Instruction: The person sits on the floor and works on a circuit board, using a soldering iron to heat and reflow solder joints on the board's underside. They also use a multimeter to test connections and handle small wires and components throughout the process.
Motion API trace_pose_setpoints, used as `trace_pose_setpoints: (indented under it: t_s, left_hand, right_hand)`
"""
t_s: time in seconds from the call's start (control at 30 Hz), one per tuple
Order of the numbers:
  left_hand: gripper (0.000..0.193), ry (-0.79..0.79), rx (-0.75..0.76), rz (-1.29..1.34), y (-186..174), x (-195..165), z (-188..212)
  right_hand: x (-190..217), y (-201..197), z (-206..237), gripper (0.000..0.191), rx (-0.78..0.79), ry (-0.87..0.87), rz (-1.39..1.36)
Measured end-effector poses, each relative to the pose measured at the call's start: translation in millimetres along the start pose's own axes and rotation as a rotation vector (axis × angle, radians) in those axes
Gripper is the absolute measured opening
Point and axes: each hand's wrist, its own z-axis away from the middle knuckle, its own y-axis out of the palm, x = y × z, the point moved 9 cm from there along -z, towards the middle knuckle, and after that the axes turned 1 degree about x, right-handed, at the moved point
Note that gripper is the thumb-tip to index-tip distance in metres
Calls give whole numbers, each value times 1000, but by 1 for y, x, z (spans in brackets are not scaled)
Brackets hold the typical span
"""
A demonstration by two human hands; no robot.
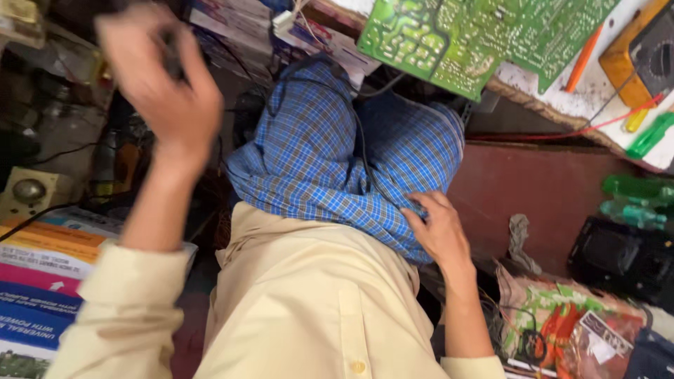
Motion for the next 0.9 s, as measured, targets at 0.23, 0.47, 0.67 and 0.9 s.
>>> trace_pose_setpoints:
  t_s: [0.23, 0.47, 0.67, 0.9]
  left_hand:
    - [28, 59, 708, 452, 84, -88, 109]
    - [43, 502, 565, 524, 108, -181, 147]
    - [14, 362, 975, 784, 126, -189, 156]
    - [16, 64, 935, 837, 72, -111, 124]
  right_hand:
    - [5, 15, 3, 23, -8, -112, 338]
    - [33, -23, 22, 20, -237, -335, 293]
    - [2, -63, 31, 18, 5, -3, 102]
    - [42, -88, 17, 16, -21, -471, 27]
